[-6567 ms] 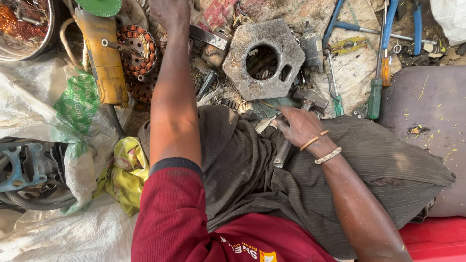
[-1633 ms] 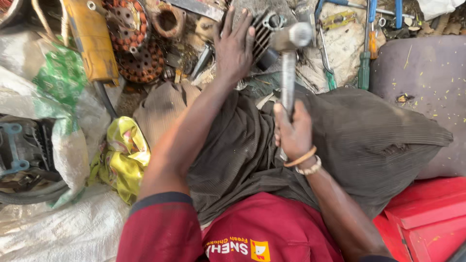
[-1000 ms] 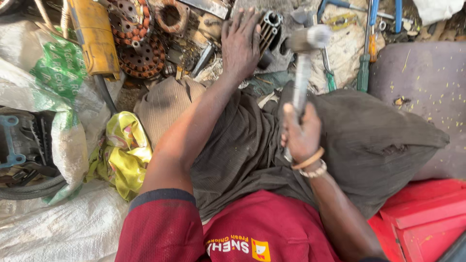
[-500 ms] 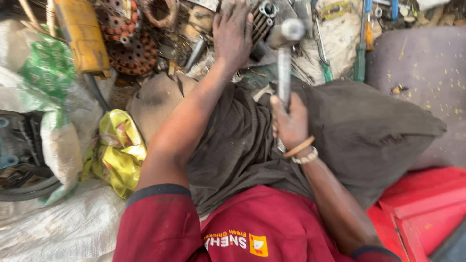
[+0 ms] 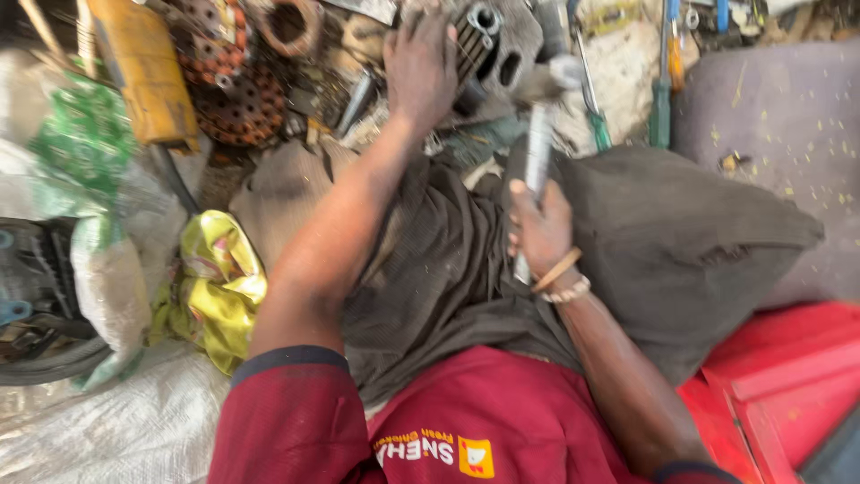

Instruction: The person uses a hammer to strike a metal engine casing, then switches to a screwdriver to remove a small component. They wipe the component with a cloth and later use pliers to cut wires on a circuit board.

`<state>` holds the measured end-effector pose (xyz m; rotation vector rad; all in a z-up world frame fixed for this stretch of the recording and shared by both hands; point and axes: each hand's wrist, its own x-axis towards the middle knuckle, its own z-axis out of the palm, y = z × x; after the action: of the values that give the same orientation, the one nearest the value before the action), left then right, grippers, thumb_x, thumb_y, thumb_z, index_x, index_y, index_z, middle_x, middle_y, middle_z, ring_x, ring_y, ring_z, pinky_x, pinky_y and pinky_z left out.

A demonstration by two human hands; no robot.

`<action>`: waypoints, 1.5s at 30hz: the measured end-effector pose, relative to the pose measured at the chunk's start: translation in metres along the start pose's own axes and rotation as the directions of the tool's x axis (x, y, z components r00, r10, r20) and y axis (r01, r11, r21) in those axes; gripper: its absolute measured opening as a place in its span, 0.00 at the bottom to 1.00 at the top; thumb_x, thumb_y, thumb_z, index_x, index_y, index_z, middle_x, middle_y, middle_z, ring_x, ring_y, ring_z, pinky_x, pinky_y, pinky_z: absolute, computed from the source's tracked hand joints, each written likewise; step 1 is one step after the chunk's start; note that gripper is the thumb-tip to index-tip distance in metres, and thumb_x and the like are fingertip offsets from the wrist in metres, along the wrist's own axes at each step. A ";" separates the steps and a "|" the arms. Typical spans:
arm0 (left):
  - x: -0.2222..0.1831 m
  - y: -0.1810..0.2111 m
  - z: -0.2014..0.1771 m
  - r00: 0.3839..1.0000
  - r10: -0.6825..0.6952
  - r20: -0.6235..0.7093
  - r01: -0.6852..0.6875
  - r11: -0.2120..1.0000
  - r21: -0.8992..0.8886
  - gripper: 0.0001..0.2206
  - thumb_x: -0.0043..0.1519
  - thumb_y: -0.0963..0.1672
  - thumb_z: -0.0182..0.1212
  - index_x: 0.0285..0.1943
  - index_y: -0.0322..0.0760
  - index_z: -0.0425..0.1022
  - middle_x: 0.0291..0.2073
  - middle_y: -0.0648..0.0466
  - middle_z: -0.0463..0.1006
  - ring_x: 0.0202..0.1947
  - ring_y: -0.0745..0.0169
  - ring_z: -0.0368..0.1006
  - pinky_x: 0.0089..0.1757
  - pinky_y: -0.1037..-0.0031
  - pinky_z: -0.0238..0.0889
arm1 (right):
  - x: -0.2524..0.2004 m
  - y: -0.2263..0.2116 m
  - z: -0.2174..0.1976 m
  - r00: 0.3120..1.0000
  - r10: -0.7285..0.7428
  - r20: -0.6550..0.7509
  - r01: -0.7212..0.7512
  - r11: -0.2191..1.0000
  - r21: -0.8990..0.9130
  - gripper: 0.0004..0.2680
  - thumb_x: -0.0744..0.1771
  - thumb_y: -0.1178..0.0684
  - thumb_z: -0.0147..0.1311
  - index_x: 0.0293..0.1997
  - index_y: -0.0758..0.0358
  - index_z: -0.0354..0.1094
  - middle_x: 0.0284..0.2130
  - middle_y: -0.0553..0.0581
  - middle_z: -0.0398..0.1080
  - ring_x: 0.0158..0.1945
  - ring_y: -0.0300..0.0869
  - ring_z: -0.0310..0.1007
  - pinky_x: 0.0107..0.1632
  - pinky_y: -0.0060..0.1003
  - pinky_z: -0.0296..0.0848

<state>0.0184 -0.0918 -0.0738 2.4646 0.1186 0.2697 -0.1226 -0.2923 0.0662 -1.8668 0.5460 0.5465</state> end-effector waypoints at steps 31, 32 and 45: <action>-0.007 -0.037 0.010 0.997 0.021 -0.080 -0.002 0.973 0.233 0.23 0.76 0.53 0.40 0.79 0.47 0.54 0.73 0.36 0.54 0.73 0.21 0.40 0.66 0.32 0.33 | -0.018 0.002 0.030 0.994 -0.081 0.075 0.084 0.996 -0.032 0.09 0.71 0.50 0.50 0.44 0.64 0.55 0.21 0.48 0.62 0.15 0.32 0.62 0.14 0.31 0.64; -0.015 -0.037 0.007 1.000 -0.018 -0.025 0.022 0.982 0.186 0.23 0.76 0.53 0.40 0.79 0.47 0.54 0.74 0.37 0.54 0.73 0.23 0.41 0.66 0.32 0.34 | -0.021 0.012 0.032 0.987 0.012 0.162 -0.015 1.000 0.015 0.10 0.72 0.50 0.51 0.41 0.64 0.55 0.20 0.49 0.60 0.16 0.32 0.60 0.15 0.31 0.63; 0.001 -0.030 0.010 0.978 -0.151 0.142 0.139 0.986 0.088 0.25 0.76 0.55 0.33 0.79 0.45 0.53 0.74 0.39 0.56 0.76 0.26 0.39 0.69 0.35 0.27 | -0.025 -0.020 0.017 0.912 -0.384 -0.142 0.406 0.894 0.188 0.06 0.73 0.50 0.48 0.46 0.60 0.56 0.21 0.48 0.62 0.17 0.33 0.63 0.17 0.31 0.65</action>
<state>0.0213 -0.0744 -0.1000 2.5283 0.2482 0.0180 -0.1321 -0.2671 0.0902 -1.7397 0.2629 0.1153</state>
